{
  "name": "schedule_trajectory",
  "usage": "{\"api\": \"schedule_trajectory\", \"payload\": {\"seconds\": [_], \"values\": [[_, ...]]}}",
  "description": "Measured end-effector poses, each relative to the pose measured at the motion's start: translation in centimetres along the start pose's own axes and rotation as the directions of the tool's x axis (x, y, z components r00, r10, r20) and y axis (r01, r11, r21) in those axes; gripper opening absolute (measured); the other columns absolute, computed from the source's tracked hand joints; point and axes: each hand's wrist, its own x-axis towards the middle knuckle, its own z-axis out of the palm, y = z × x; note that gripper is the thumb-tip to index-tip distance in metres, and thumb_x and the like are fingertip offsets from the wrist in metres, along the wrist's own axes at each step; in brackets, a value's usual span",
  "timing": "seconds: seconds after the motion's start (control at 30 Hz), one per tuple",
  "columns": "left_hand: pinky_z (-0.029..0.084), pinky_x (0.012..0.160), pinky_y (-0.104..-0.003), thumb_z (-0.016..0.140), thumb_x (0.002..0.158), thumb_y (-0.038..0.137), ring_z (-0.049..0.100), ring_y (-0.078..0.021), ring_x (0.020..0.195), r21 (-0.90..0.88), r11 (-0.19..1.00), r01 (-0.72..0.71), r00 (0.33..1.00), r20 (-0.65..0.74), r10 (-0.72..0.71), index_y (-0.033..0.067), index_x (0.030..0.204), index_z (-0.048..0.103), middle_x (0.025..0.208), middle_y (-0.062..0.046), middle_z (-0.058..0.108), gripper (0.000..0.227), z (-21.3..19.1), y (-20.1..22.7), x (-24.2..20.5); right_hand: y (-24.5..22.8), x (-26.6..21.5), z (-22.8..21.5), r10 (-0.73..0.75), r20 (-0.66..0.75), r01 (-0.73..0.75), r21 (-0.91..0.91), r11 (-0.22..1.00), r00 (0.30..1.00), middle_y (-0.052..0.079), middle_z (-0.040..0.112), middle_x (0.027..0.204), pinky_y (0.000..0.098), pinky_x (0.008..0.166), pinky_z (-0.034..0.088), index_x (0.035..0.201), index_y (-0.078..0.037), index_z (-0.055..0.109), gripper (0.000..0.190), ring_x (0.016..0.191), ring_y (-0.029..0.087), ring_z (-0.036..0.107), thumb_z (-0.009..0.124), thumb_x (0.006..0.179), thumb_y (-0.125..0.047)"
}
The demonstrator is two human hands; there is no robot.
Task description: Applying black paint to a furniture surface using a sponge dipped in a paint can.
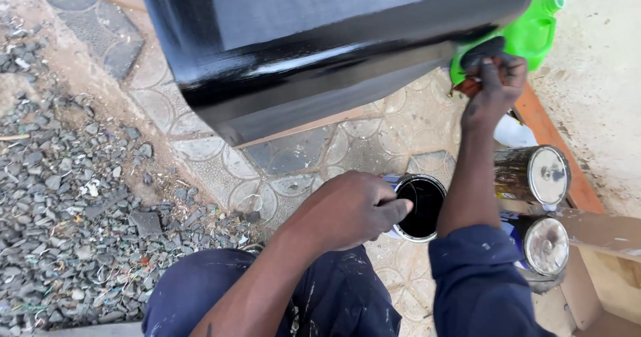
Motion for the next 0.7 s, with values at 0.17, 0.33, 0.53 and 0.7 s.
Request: {"api": "schedule_trajectory", "payload": {"seconds": [0.17,0.33,0.53,0.7], "values": [[0.043,0.055,-0.035,0.052,0.098,0.035,0.048,-0.0210,0.047,-0.023,0.998,-0.060,0.998,-0.012,0.060,0.0152,0.058,0.053,0.050,-0.005,0.052,0.044,0.6,1.1,-1.0,-2.1,-13.2,11.7,-0.060,-0.053,0.057,-0.049,0.997,0.997,0.011,0.063,0.066,0.0303,0.027,0.048,0.088,-0.012,0.054,0.023,0.039,0.021,0.063,0.076,0.088,-0.004],[0.045,0.053,-0.040,0.054,0.088,0.039,0.054,-0.0297,0.051,0.009,0.999,-0.037,0.995,-0.089,0.038,0.0143,0.056,0.045,0.050,-0.009,0.047,0.042,2.0,0.8,-1.6,-1.7,-29.1,23.0,-0.194,0.073,0.200,-0.082,0.976,0.978,0.003,0.061,0.064,0.0268,0.037,0.049,0.085,-0.014,0.062,0.018,0.044,0.017,0.060,0.080,0.082,-0.014],[0.042,0.050,-0.033,0.054,0.091,0.036,0.051,-0.0203,0.046,0.045,0.997,-0.061,0.992,-0.112,0.065,0.0174,0.053,0.047,0.046,-0.001,0.046,0.043,2.5,0.3,-2.3,-3.1,-39.5,27.8,-0.442,0.287,0.485,-0.095,0.870,0.850,-0.007,0.058,0.064,0.0268,0.054,0.053,0.083,-0.016,0.074,0.019,0.053,0.017,0.058,0.088,0.077,-0.028],[0.042,0.054,-0.044,0.055,0.091,0.036,0.054,-0.0324,0.052,0.051,0.998,-0.041,0.995,-0.086,0.045,0.0111,0.057,0.050,0.051,-0.013,0.050,0.043,1.8,0.2,-1.8,-2.2,-31.7,22.6,-0.392,0.113,0.408,-0.257,0.876,0.913,0.000,0.055,0.058,0.0268,0.045,0.050,0.084,-0.009,0.063,0.017,0.046,0.016,0.056,0.078,0.086,-0.016]]}}
